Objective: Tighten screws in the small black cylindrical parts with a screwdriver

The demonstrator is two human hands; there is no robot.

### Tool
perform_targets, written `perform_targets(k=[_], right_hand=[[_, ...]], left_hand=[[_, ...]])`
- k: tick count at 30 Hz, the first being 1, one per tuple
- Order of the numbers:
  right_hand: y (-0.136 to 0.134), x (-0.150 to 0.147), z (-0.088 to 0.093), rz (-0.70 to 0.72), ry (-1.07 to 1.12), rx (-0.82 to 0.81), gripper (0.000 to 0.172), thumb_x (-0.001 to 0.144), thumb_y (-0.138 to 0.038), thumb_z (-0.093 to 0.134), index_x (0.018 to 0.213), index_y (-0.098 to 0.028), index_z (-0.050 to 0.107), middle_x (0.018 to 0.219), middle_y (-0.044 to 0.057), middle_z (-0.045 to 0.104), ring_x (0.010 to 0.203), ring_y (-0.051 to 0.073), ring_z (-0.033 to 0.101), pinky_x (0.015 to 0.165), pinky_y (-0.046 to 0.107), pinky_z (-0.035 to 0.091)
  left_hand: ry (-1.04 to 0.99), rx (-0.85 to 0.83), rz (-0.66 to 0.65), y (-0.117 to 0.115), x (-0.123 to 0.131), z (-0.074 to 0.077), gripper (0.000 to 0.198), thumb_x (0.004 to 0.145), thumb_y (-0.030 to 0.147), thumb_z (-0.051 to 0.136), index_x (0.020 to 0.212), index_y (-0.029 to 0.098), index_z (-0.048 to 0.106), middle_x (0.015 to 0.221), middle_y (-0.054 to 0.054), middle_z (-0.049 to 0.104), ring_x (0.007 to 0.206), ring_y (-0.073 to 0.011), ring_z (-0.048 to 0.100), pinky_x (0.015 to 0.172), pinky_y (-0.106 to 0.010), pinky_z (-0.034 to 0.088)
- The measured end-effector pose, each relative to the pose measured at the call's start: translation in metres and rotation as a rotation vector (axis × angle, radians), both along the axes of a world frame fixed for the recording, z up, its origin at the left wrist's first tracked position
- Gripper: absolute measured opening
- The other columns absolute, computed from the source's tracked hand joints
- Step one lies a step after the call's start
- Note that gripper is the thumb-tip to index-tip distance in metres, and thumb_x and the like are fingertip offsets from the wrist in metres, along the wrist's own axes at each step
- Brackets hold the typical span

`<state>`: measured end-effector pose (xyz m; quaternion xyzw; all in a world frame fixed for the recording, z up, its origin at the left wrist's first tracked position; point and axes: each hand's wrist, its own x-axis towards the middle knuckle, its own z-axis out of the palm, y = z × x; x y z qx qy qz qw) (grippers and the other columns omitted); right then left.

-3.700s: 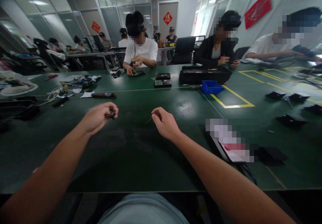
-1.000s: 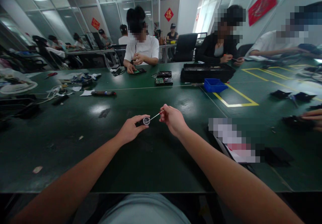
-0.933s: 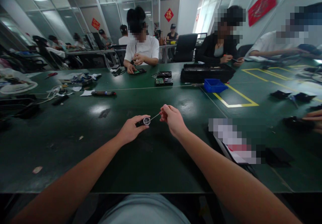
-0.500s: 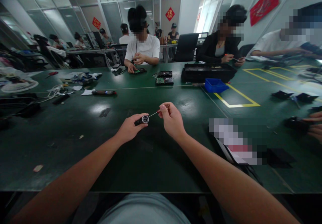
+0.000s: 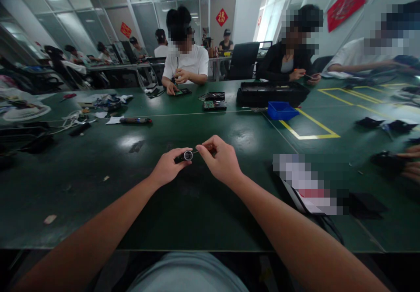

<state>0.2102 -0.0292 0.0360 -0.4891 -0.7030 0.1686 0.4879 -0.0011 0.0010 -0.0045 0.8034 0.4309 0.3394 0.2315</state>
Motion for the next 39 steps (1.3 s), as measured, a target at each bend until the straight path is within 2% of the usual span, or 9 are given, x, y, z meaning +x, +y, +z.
perform_targets(k=[3,7,13,19,22,26,33,36,39], right_hand=[[-0.0004,-0.0006,0.0001,0.042,-0.017,0.017,0.008,0.090,-0.027,0.056,0.087,-0.021,0.061,0.077,0.002,0.066,0.069,0.016,0.061,0.064,0.029,0.044],[-0.0014,-0.0007,0.0011,0.030,-0.012,-0.012,0.007,0.088,-0.020,0.054,0.085,-0.021,0.060,0.073,0.000,0.063,0.066,0.015,0.059,0.062,0.028,0.043],[-0.0004,0.0004,0.0010,-0.003,-0.033,-0.095,0.034,0.100,-0.040,0.040,0.090,-0.020,0.065,0.061,-0.001,0.059,0.058,0.016,0.058,0.059,0.029,0.039],[0.0021,0.0012,-0.0037,0.011,-0.053,-0.071,0.027,0.098,-0.028,0.040,0.115,-0.020,0.059,0.072,0.001,0.065,0.065,0.017,0.061,0.064,0.031,0.042],[0.0014,0.0013,-0.0041,0.029,-0.025,-0.078,0.024,0.097,-0.028,0.041,0.110,-0.021,0.061,0.072,0.001,0.064,0.066,0.017,0.062,0.064,0.030,0.043],[0.0016,0.0010,-0.0033,0.017,-0.023,-0.096,0.031,0.100,-0.040,0.039,0.097,-0.022,0.065,0.071,0.001,0.065,0.063,0.016,0.060,0.062,0.030,0.042],[0.0018,0.0008,-0.0047,0.030,-0.032,-0.094,0.027,0.097,-0.029,0.043,0.113,-0.020,0.061,0.071,0.000,0.064,0.060,0.016,0.058,0.060,0.030,0.041],[0.0010,0.0005,-0.0049,0.051,-0.025,-0.090,0.023,0.095,-0.027,0.044,0.107,-0.021,0.063,0.071,0.000,0.063,0.063,0.016,0.058,0.062,0.029,0.041],[0.0011,0.0003,-0.0042,0.047,-0.031,-0.103,0.029,0.099,-0.036,0.040,0.097,-0.021,0.065,0.071,0.001,0.064,0.063,0.016,0.059,0.062,0.030,0.041]], left_hand=[[-0.007,-0.003,0.013,0.0002,-0.0001,-0.0002,0.041,0.085,0.023,0.071,0.125,0.027,0.065,0.118,-0.004,0.070,0.112,-0.0233,0.062,0.101,-0.044,0.046],[0.006,-0.008,0.010,0.0003,-0.0002,-0.0015,0.041,0.085,0.023,0.071,0.125,0.028,0.065,0.120,-0.004,0.069,0.114,-0.0236,0.061,0.102,-0.045,0.045],[-0.006,0.001,0.017,0.0016,-0.0012,-0.0026,0.040,0.085,0.023,0.071,0.124,0.027,0.065,0.119,-0.004,0.069,0.112,-0.0228,0.061,0.101,-0.043,0.045],[-0.002,-0.018,0.024,0.0003,-0.0013,-0.0021,0.041,0.086,0.023,0.070,0.126,0.027,0.064,0.122,-0.004,0.068,0.115,-0.0226,0.060,0.103,-0.044,0.044],[0.006,-0.029,0.029,0.0004,-0.0010,-0.0019,0.040,0.086,0.023,0.069,0.126,0.027,0.064,0.121,-0.005,0.068,0.115,-0.0228,0.060,0.103,-0.044,0.044],[0.009,-0.012,0.016,0.0015,-0.0008,-0.0021,0.040,0.085,0.023,0.071,0.124,0.026,0.065,0.120,-0.005,0.068,0.113,-0.0228,0.061,0.102,-0.042,0.045],[-0.007,-0.004,0.030,0.0023,-0.0014,-0.0033,0.041,0.085,0.022,0.071,0.125,0.026,0.065,0.121,-0.004,0.068,0.114,-0.0219,0.061,0.103,-0.041,0.044],[-0.013,-0.015,0.034,0.0021,-0.0013,-0.0035,0.041,0.085,0.022,0.071,0.125,0.026,0.064,0.121,-0.004,0.068,0.114,-0.0217,0.061,0.103,-0.041,0.044],[-0.008,-0.012,0.021,0.0019,-0.0011,-0.0032,0.041,0.084,0.022,0.071,0.124,0.026,0.065,0.120,-0.003,0.068,0.113,-0.0215,0.061,0.103,-0.041,0.044]])
